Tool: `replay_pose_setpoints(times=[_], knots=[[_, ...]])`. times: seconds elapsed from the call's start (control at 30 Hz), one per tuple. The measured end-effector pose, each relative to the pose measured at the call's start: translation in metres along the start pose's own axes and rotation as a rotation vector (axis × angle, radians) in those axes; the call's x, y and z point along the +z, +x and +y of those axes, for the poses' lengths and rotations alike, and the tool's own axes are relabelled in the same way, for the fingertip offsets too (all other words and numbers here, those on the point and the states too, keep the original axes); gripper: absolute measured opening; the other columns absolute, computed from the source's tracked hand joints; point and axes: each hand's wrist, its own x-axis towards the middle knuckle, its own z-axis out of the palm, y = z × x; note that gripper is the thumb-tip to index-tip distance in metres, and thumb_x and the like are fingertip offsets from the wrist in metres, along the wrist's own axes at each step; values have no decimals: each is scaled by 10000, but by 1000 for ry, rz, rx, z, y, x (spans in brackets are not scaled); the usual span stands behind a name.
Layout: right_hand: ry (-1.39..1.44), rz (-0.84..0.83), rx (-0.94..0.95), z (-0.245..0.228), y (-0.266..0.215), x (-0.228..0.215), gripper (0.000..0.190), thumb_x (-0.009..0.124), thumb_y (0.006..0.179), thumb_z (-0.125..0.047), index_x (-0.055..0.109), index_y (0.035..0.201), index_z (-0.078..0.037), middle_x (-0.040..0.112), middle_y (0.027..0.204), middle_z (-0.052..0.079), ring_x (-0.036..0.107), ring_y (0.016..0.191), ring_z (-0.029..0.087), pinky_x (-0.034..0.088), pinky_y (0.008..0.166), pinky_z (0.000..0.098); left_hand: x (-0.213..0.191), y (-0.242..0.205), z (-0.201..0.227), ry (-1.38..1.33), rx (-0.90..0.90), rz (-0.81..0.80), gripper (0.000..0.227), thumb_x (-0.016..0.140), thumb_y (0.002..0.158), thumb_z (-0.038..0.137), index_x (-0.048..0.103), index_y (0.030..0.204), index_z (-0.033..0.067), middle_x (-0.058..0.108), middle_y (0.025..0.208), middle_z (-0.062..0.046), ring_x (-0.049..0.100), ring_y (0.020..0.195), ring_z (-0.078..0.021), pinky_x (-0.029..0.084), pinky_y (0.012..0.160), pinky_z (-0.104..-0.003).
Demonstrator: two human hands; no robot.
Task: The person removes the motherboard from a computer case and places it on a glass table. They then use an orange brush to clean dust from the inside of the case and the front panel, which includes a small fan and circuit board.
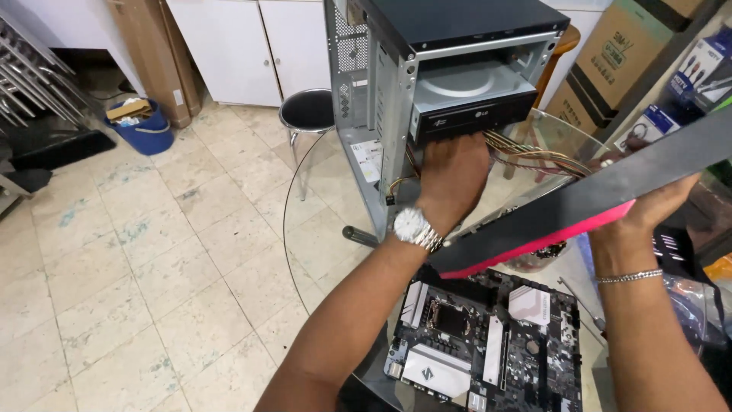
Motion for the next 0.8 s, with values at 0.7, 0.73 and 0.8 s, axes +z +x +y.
replay_pose_setpoints(times=[0.7,0.73,0.8], knots=[[78,-941,156,47,113,-112,395,487,1097,-368,580,1443,-200,676,1104,26,650,966,195,501,903,369,3,54,-215,-1396,-655,-823,275,521,1006,324,636,1158,126,634,1028,-31,597,892,-163,525,729,-267],[114,-1167,123,60,143,-116,427,467,1148,-362,548,1548,-237,712,1186,8,685,1029,190,511,953,389,24,58,-219,-1509,-631,-959,235,541,972,338,588,1119,159,598,1018,-32,572,863,-185,523,739,-309],[311,-1439,208,82,213,-121,481,472,1116,-377,490,1580,-253,701,1288,118,690,1122,303,521,955,475,27,68,-222,-1484,-601,-942,226,555,960,312,595,1112,150,610,1019,-36,585,875,-189,533,756,-309]])
